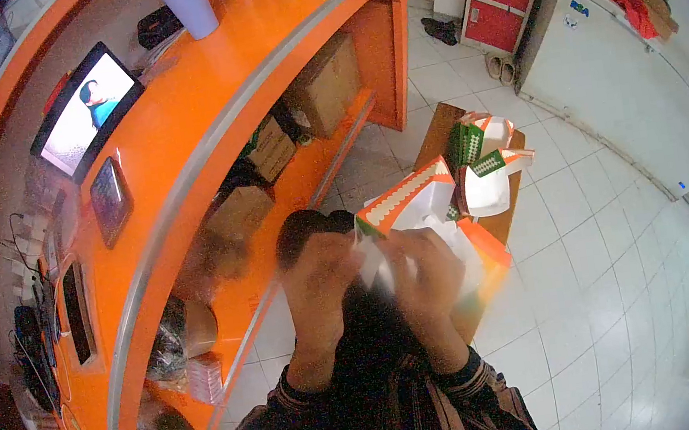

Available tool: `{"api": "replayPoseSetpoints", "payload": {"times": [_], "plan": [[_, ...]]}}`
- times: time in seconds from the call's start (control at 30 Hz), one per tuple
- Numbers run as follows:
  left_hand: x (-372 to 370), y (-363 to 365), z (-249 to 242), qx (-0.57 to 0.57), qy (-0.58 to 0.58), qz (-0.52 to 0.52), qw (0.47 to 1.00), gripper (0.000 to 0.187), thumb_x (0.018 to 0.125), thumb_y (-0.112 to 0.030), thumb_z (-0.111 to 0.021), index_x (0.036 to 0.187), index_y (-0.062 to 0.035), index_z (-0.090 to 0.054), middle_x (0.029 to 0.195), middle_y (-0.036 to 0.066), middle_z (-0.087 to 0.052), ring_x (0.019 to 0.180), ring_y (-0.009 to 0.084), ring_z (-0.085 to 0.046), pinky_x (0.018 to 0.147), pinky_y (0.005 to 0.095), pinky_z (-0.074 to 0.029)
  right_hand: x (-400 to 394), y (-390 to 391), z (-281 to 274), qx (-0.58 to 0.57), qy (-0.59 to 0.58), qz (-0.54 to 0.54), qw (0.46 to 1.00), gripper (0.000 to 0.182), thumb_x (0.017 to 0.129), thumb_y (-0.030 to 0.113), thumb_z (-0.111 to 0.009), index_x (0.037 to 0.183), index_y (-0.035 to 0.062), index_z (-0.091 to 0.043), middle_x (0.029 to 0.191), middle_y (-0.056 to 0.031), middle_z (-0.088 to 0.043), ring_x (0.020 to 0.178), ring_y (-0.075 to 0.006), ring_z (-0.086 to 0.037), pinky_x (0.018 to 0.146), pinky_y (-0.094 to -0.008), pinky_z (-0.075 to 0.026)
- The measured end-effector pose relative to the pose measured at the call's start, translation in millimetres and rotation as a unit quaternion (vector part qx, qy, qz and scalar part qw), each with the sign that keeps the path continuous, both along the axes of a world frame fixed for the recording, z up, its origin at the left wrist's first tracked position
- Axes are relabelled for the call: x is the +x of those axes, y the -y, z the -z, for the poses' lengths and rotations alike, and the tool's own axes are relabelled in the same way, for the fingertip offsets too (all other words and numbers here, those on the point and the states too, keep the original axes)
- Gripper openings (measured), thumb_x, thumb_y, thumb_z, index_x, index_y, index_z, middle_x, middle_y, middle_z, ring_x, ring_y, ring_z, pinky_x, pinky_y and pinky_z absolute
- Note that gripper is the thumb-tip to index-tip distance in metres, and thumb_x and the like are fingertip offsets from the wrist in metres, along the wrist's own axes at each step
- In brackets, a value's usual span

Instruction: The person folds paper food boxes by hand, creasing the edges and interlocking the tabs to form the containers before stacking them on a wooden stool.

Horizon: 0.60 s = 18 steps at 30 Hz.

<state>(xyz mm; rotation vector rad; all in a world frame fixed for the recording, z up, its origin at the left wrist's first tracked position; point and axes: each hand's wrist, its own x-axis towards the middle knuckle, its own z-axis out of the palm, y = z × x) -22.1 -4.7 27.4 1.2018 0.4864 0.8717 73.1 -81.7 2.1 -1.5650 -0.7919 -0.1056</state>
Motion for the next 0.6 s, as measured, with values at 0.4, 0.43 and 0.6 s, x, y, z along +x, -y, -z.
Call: {"api": "replayPoseSetpoints", "payload": {"times": [0.4, 0.43, 0.6], "plan": [[2, 3, 0, 0.054, -0.003, -0.028, 0.998, 0.012, 0.081, 0.000, -0.064, 0.092, 0.0029, -0.065, 0.099, 0.010, -0.056, 0.107, 0.0203, -0.055, 0.082, 0.0234, -0.049, -9, -4, -14, -0.033, 0.181, 0.021, 0.983, 0.014, 0.074, -0.011, -0.064, 0.087, -0.0053, -0.061, 0.078, -0.0151, -0.062, 0.069, -0.0188, -0.060, 0.059, -0.0257, -0.047], [3, 2, 2, 0.054, -0.003, -0.029, 0.998, 0.012, 0.081, 0.000, -0.064, 0.092, 0.0029, -0.065, 0.099, 0.010, -0.056, 0.107, 0.0203, -0.055, 0.082, 0.0234, -0.049, -10, -4, -14, -0.033, 0.181, 0.019, 0.983, 0.015, 0.074, -0.011, -0.064, 0.088, -0.0051, -0.061, 0.078, -0.0151, -0.062, 0.069, -0.0190, -0.060, 0.059, -0.0257, -0.047], [3, 0, 5, 0.016, 0.009, -0.002, 1.000, 0.012, 0.081, 0.001, -0.065, 0.092, 0.0024, -0.065, 0.099, 0.010, -0.057, 0.105, 0.0209, -0.056, 0.081, 0.0228, -0.050, -6, 0, -8, -0.007, 0.081, -0.034, 0.996, 0.018, 0.074, -0.011, -0.064, 0.091, -0.0046, -0.061, 0.077, -0.0151, -0.062, 0.069, -0.0207, -0.061, 0.060, -0.0261, -0.047]]}}
